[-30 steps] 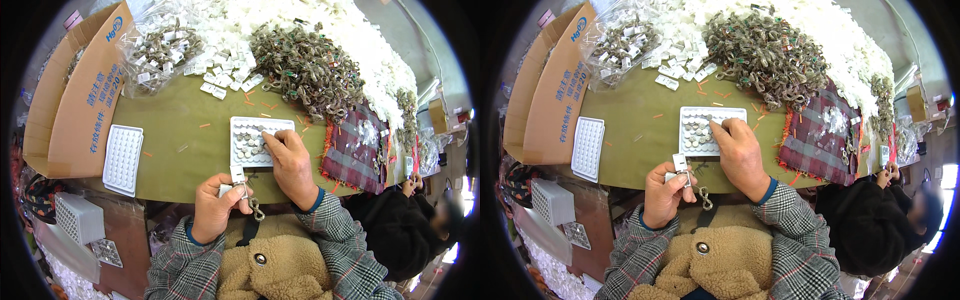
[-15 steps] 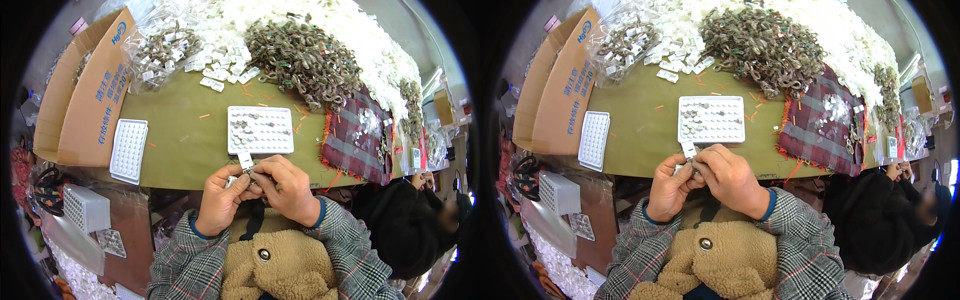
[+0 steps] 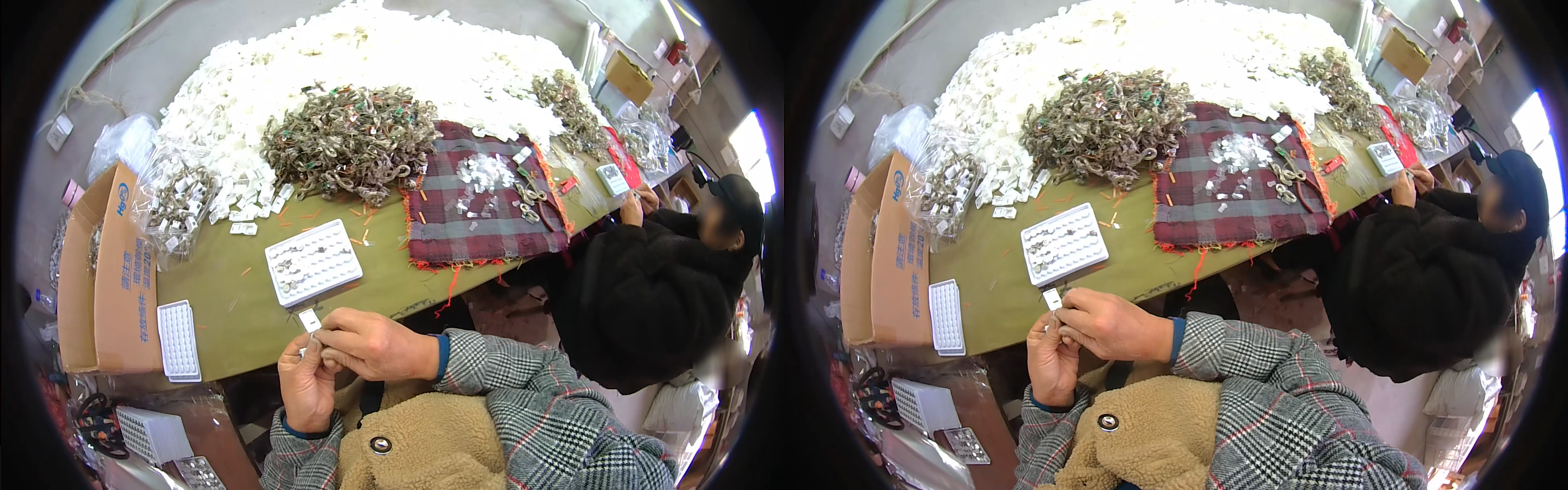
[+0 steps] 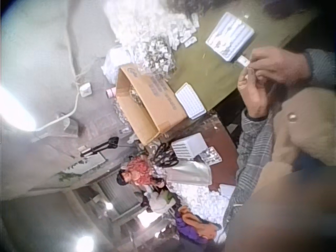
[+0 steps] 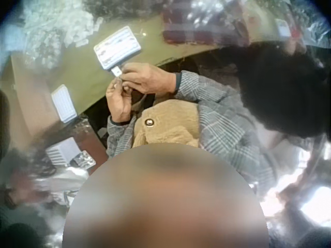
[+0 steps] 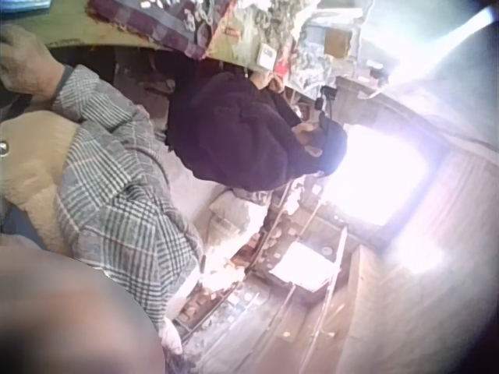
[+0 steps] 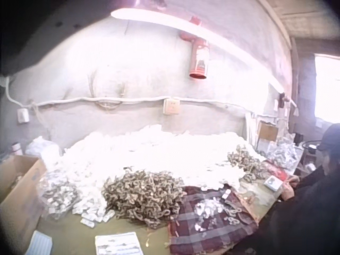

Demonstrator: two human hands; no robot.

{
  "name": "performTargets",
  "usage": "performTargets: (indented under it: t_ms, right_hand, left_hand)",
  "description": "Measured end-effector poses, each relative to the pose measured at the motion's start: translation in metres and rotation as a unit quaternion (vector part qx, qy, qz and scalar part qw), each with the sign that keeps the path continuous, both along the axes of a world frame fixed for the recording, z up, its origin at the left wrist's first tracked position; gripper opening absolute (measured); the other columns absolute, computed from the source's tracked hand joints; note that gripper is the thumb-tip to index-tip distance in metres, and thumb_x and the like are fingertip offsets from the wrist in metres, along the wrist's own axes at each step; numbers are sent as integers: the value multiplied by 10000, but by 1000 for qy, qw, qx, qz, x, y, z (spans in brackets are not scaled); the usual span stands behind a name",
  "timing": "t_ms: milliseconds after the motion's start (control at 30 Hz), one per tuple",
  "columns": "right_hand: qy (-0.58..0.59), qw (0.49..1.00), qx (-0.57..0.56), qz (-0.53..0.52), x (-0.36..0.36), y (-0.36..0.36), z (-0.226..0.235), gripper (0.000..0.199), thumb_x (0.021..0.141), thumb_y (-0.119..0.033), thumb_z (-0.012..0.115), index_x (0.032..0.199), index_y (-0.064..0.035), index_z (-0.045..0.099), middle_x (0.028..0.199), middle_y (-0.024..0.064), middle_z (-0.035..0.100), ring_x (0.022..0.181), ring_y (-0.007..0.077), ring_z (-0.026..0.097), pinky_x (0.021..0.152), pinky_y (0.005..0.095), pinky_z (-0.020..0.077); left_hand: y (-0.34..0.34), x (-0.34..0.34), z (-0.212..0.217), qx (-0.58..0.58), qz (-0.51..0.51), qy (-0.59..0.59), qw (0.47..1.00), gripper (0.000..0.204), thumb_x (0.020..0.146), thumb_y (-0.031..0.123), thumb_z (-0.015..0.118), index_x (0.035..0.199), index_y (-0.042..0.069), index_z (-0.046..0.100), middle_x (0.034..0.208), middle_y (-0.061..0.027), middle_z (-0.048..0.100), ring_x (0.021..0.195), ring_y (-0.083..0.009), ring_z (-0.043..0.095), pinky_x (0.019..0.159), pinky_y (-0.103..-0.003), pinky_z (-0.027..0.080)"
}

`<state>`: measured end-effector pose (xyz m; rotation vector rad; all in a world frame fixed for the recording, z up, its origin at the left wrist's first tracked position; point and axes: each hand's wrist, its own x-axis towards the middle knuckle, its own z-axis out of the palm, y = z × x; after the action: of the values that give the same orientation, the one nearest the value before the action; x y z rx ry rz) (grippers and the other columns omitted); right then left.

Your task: The person repeatedly picks small white plastic housings and metal contacts from a tray and table, inserts the contacts into the housings, and places the assembled units back into the tray. The process is repeated continuously with both hands working in a steady rhythm.

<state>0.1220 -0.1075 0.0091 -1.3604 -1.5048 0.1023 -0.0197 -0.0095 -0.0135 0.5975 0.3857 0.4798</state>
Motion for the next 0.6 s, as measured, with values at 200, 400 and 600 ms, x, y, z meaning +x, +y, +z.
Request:
performTargets:
  t_ms: [200,400,600]
  right_hand:
    - [149,989,-24,-3,-6,-9,3,182,905,-111,657,987,51,667,982,146,597,816,238,624,729,353,524]
    - [453,874,-171,-25,7,0,15,197,947,-153,679,945,44,690,841,40,670,739,86,605,631,247,497]
    - [270,931,-239,-56,4,13,13,123,843,-57,739,920,19,681,904,73,664,766,120,642,646,277,516]
  left_hand:
    - [-2,6,10,8,24,81,996,133,980,39,591,1059,-64,615,869,-90,678,710,-142,654,669,-259,581]
    - [5,1,15,61,-65,106,990,166,908,59,616,1043,-36,625,847,-116,685,582,-127,618,542,-276,553]
    - [12,-1,-1,-61,-108,55,991,138,933,81,672,1026,-14,635,858,-95,684,592,-96,620,551,-256,566]
